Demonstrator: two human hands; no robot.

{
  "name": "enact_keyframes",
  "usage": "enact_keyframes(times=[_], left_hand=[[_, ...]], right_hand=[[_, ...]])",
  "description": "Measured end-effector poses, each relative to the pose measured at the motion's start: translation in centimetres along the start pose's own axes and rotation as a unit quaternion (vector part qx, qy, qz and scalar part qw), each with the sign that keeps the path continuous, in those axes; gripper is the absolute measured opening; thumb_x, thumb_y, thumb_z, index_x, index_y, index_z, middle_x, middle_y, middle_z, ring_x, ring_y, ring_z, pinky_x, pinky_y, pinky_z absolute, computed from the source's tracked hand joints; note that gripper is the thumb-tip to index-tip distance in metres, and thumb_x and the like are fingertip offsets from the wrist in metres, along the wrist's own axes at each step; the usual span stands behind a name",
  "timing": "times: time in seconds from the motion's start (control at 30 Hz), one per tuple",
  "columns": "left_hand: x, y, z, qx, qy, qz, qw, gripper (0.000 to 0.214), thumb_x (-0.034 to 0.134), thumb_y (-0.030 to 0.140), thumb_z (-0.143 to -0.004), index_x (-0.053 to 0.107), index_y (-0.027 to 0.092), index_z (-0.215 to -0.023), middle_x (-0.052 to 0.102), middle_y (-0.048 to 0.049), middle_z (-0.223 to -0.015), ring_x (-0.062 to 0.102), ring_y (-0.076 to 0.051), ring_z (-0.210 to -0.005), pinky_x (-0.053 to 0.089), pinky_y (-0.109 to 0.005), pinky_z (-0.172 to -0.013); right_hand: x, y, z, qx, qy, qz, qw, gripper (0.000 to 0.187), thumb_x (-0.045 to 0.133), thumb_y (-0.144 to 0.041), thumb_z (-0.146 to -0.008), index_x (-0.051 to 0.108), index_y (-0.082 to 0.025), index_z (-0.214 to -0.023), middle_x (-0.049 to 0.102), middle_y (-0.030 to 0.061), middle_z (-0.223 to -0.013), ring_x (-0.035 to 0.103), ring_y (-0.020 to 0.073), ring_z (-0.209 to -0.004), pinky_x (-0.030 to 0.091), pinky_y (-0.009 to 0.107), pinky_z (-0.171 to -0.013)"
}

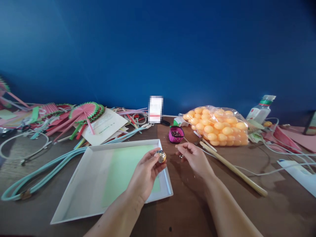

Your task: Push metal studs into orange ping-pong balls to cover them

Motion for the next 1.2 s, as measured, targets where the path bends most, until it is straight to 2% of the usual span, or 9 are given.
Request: enact_keyframes(times=[0.07,0.13,0.3,0.43,0.6,0.73,0.9,1.2], left_hand=[[0.0,0.0,0.0,-0.003,-0.002,0.006,1.000,0.031,0.065,0.024,-0.077,0.061,0.015,-0.106,0.065,-0.0062,-0.089,0.062,-0.013,-0.077,0.051,-0.026,-0.076],[0.0,-0.2,0.0,-0.006,-0.004,0.012,1.000,0.031,0.065,0.024,-0.077,0.060,0.015,-0.107,0.065,-0.0066,-0.089,0.062,-0.013,-0.077,0.051,-0.027,-0.076],[0.0,-0.3,-0.2,-0.005,-0.014,0.027,1.000,0.029,0.063,0.023,-0.079,0.060,0.015,-0.107,0.064,-0.0068,-0.090,0.062,-0.014,-0.079,0.051,-0.027,-0.076],[0.1,-0.3,-0.2,-0.009,-0.017,0.032,0.999,0.028,0.062,0.021,-0.079,0.060,0.014,-0.107,0.063,-0.0064,-0.089,0.062,-0.014,-0.078,0.052,-0.027,-0.075],[0.1,-0.3,-0.1,-0.008,-0.018,0.040,0.999,0.026,0.061,0.020,-0.080,0.060,0.014,-0.106,0.063,-0.0067,-0.089,0.062,-0.013,-0.078,0.052,-0.026,-0.074],[0.1,-0.3,-0.2,-0.008,-0.022,0.051,0.998,0.025,0.060,0.020,-0.081,0.060,0.013,-0.105,0.064,-0.0072,-0.090,0.063,-0.013,-0.077,0.053,-0.026,-0.074],[0.3,-0.3,-0.3,-0.009,-0.025,0.051,0.998,0.025,0.059,0.020,-0.081,0.060,0.012,-0.106,0.065,-0.0088,-0.092,0.064,-0.016,-0.079,0.053,-0.027,-0.076],[0.7,-0.3,-0.2,-0.014,-0.041,0.061,0.997,0.025,0.058,0.018,-0.082,0.060,0.012,-0.106,0.066,-0.0103,-0.097,0.066,-0.019,-0.088,0.053,-0.030,-0.082]], right_hand=[[0.9,0.6,0.4,0.058,-0.027,-0.122,0.990,0.027,0.066,-0.045,-0.077,0.060,-0.019,-0.082,0.066,0.0045,-0.085,0.061,0.0168,-0.072,0.045,0.025,-0.054],[1.6,0.8,0.7,0.090,-0.039,-0.194,0.976,0.027,0.071,-0.042,-0.073,0.059,-0.019,-0.081,0.066,0.0036,-0.087,0.061,0.0139,-0.072,0.046,0.021,-0.053],[2.5,0.8,1.1,0.122,-0.064,-0.266,0.954,0.029,0.076,-0.039,-0.070,0.057,-0.019,-0.080,0.064,-0.0010,-0.073,0.055,0.0074,-0.056,0.043,0.015,-0.046],[2.3,0.7,1.1,0.122,-0.051,-0.277,0.952,0.027,0.076,-0.037,-0.070,0.058,-0.019,-0.078,0.060,-0.0029,-0.064,0.049,0.0055,-0.050,0.039,0.013,-0.040],[2.2,0.6,1.2,0.114,-0.046,-0.269,0.955,0.025,0.076,-0.038,-0.070,0.065,-0.016,-0.076,0.062,0.0006,-0.070,0.051,0.0063,-0.054,0.041,0.013,-0.042],[2.7,0.3,1.4,0.107,-0.078,-0.273,0.953,0.023,0.073,-0.038,-0.074,0.068,-0.016,-0.081,0.063,0.0018,-0.077,0.052,0.0062,-0.058,0.044,0.014,-0.045],[3.4,-0.6,2.0,0.092,-0.115,-0.263,0.954,0.020,0.074,-0.029,-0.074,0.067,-0.017,-0.089,0.066,0.0035,-0.083,0.053,0.0067,-0.061,0.045,0.015,-0.047],[3.9,-1.6,2.4,0.065,-0.121,-0.263,0.955,0.017,0.075,-0.029,-0.073,0.064,-0.018,-0.080,0.067,0.0031,-0.078,0.053,0.0079,-0.058,0.044,0.017,-0.047]])
Point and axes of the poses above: each hand's wrist, its own z-axis away from the middle knuckle, its own x-axis out of the palm, y = z × x, the point moved 10 cm from there along -z, towards the middle knuckle
